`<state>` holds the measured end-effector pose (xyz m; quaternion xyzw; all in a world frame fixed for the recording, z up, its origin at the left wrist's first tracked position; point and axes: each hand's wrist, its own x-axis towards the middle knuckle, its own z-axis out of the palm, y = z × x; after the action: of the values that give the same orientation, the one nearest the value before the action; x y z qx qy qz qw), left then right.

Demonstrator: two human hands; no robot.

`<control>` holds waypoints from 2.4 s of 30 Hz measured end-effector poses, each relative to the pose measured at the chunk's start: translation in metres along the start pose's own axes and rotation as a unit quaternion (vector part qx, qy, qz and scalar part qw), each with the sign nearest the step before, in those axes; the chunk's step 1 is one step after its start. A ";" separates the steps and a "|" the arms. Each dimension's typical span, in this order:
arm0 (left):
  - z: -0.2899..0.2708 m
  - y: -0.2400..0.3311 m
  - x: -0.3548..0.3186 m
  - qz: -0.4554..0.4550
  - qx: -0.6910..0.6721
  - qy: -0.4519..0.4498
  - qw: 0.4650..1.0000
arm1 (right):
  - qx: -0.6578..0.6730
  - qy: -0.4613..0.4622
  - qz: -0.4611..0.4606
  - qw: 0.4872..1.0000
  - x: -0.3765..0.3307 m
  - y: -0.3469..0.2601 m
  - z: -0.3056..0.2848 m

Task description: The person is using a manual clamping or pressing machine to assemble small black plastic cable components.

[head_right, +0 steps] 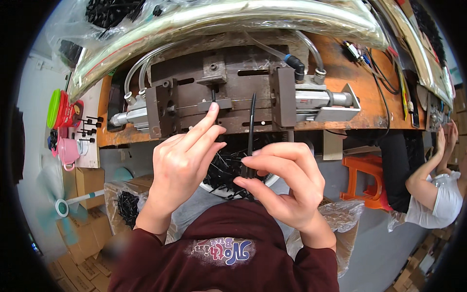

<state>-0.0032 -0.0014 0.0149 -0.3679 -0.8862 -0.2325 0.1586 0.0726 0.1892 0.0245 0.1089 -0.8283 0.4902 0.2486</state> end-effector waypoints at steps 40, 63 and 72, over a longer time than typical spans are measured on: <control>-0.003 0.013 -0.056 -0.052 -0.323 0.117 0.938 | -0.178 -0.126 -0.097 0.971 0.012 0.018 0.055; 0.067 -0.028 -0.148 -0.229 -0.230 0.030 0.945 | -0.214 -0.092 -0.115 0.966 0.026 0.018 0.053; 0.072 -0.030 -0.174 -0.149 -0.139 -0.140 0.969 | -0.150 -0.159 -0.099 0.971 -0.080 0.073 0.065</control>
<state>0.0857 -0.0828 -0.1332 -0.2790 -0.9034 -0.3206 -0.0564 0.0900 0.1642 -0.0980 0.2290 -0.9062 0.3097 0.1744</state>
